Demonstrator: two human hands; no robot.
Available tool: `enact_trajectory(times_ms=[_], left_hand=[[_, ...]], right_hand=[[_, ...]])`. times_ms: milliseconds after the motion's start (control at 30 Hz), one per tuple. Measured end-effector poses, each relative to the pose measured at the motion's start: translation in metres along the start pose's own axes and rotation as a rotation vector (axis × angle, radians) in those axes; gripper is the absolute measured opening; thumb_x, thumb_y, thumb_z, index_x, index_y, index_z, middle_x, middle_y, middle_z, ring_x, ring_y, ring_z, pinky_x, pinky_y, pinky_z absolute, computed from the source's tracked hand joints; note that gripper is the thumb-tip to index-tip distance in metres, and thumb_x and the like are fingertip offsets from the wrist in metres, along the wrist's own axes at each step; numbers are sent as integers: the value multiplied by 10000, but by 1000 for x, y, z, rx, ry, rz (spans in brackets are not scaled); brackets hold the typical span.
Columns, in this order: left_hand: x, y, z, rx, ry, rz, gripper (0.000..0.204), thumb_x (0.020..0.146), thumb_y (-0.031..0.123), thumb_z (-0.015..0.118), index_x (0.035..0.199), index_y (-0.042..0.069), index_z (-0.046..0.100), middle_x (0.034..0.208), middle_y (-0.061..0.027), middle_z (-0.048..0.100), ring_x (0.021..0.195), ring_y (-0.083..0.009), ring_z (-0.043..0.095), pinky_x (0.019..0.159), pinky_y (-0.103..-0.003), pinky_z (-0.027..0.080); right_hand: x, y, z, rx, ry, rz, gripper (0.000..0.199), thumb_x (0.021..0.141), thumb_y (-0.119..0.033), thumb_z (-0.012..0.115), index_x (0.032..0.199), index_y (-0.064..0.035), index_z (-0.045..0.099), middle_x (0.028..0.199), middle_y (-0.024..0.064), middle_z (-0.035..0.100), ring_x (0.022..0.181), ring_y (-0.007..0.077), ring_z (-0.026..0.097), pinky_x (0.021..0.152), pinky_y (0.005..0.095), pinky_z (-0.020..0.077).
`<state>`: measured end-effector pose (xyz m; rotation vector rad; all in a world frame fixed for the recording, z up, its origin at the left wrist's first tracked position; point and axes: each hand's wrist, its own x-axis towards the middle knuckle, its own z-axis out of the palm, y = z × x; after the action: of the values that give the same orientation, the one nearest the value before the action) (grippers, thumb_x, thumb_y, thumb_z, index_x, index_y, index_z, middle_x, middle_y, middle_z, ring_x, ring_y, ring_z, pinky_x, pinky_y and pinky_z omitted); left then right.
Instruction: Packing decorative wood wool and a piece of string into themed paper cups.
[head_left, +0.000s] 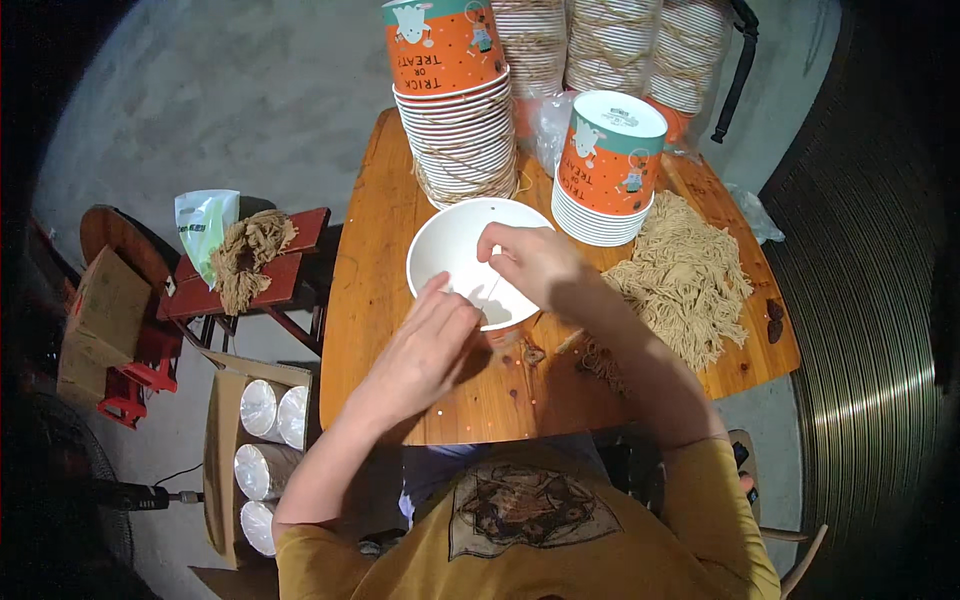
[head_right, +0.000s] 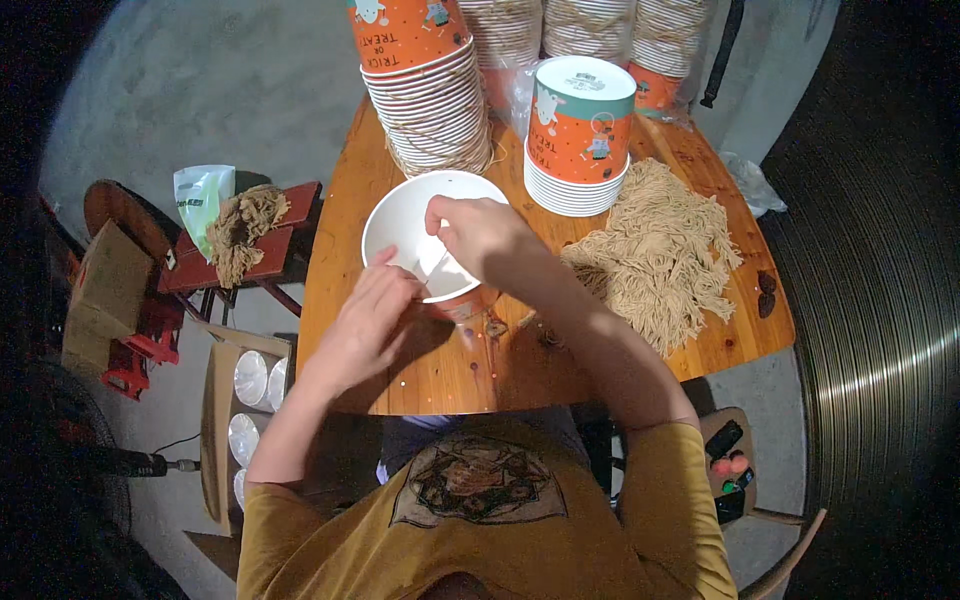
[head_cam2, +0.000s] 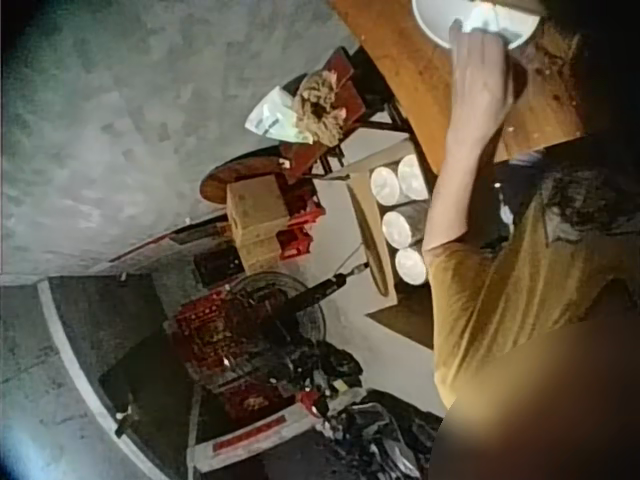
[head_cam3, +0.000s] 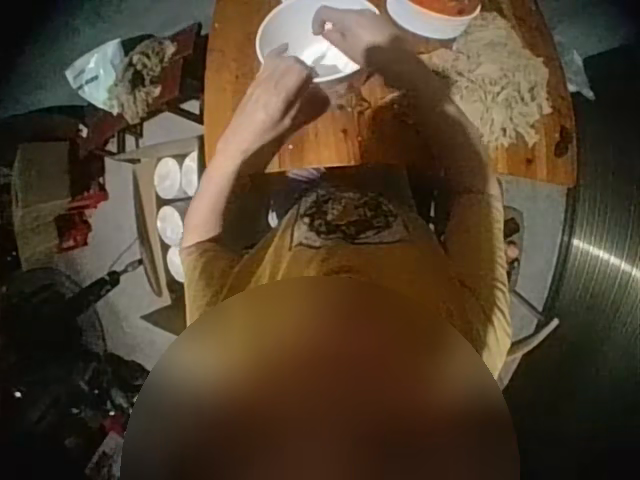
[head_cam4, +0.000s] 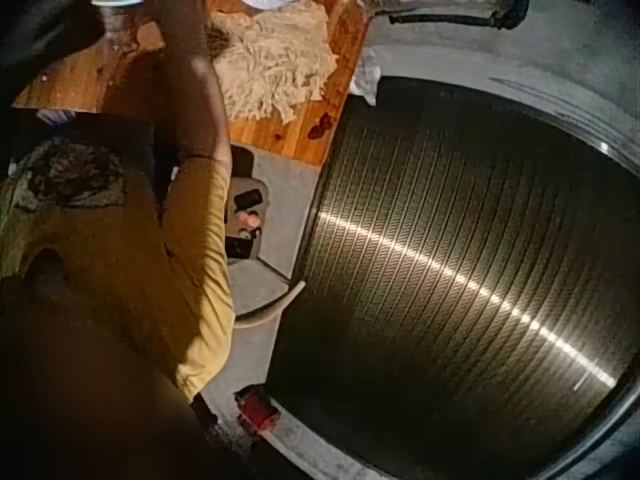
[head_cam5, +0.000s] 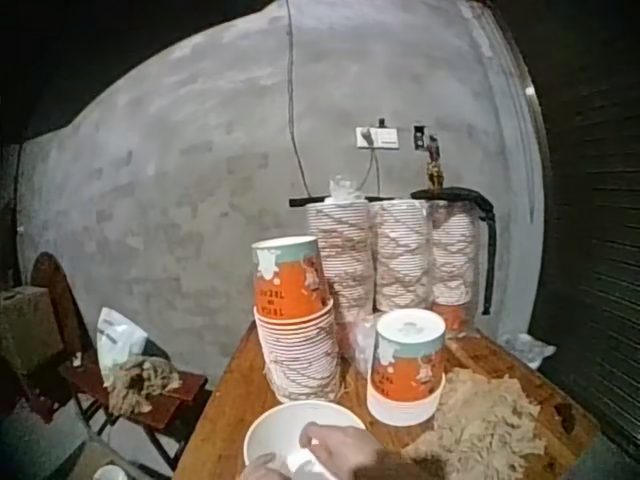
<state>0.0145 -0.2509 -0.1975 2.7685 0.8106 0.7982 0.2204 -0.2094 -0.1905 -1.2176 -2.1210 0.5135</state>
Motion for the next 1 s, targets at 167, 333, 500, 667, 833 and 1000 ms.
enact_trajectory(times_ms=[167,333,500,667,833,1000], left_hand=[[-15,-28,-28,161,-74,-39,332,656,-125,535,934,53,497,1043,-110,534,1212,-298,452,1093,-524,208],[-24,-68,-36,156,56,-58,196,732,-115,536,847,38,494,1195,-128,508,1293,-364,373,1035,-484,354],[-22,-94,-34,124,62,-83,211,723,-117,575,830,46,496,1333,-121,461,1336,-362,312,1002,-417,438],[-21,-105,-33,111,75,-121,162,744,-71,614,809,33,507,1351,-118,453,1342,-349,304,989,-408,452],[-22,-98,-41,140,66,-142,154,755,-75,600,852,32,544,1352,-114,456,1343,-340,312,992,-387,442],[-7,-35,-47,-270,567,-299,206,858,-90,461,993,2,586,1194,-143,530,1103,-207,521,897,-300,457]], right_hand=[[2,14,-33,777,-292,245,162,902,-144,535,1018,-37,573,691,-50,487,519,21,365,452,177,285],[-16,40,-42,1560,-39,269,192,932,-98,506,1107,-22,524,714,-34,446,523,2,294,423,144,222],[-46,90,-42,2131,48,183,244,934,-83,487,1173,-47,524,1023,83,649,818,163,645,628,248,529],[-79,86,-41,2088,293,51,281,940,-62,452,1219,-49,483,1124,110,618,972,227,640,783,324,565],[-103,72,-35,1854,359,88,277,933,-54,426,1208,-30,445,1196,140,574,1058,249,597,878,359,527],[-90,18,-18,1232,291,158,147,938,-156,528,1020,-37,554,995,101,648,932,163,617,779,283,514]])
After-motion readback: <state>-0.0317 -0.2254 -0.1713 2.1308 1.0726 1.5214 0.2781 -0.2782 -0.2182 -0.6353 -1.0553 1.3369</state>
